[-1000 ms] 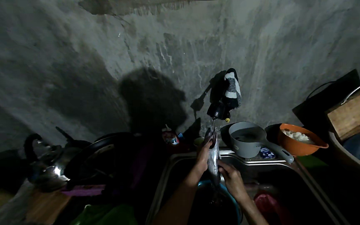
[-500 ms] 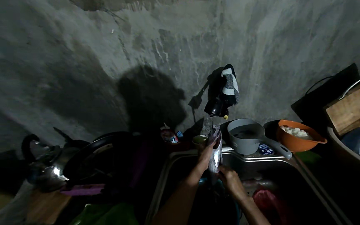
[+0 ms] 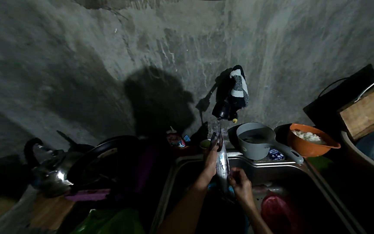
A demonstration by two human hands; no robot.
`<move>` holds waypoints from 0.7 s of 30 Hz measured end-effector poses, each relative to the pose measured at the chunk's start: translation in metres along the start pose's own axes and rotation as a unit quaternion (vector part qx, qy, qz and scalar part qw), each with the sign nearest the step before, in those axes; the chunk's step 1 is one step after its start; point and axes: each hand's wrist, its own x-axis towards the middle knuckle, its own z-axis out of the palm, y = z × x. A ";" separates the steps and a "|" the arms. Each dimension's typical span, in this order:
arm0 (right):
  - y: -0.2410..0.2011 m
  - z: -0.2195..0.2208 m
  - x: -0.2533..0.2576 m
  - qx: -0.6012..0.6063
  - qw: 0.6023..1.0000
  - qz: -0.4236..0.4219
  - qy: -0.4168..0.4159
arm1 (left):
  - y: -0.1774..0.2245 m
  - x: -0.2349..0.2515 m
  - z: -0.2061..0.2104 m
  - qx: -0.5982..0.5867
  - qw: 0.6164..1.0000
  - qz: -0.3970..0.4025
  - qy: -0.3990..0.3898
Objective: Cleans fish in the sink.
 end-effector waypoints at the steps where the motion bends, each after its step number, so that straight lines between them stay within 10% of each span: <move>1: -0.002 0.000 -0.001 -0.006 1.000 0.016 -0.005 | 0.000 0.000 0.000 -0.005 1.000 0.000 0.003; 14: -0.012 -0.009 0.004 -0.156 0.979 0.031 -0.124 | -0.006 0.002 -0.001 -0.006 1.000 -0.003 0.004; 21: -0.009 -0.015 0.008 0.236 0.935 0.223 -0.142 | -0.007 -0.001 -0.001 0.020 1.000 -0.003 -0.006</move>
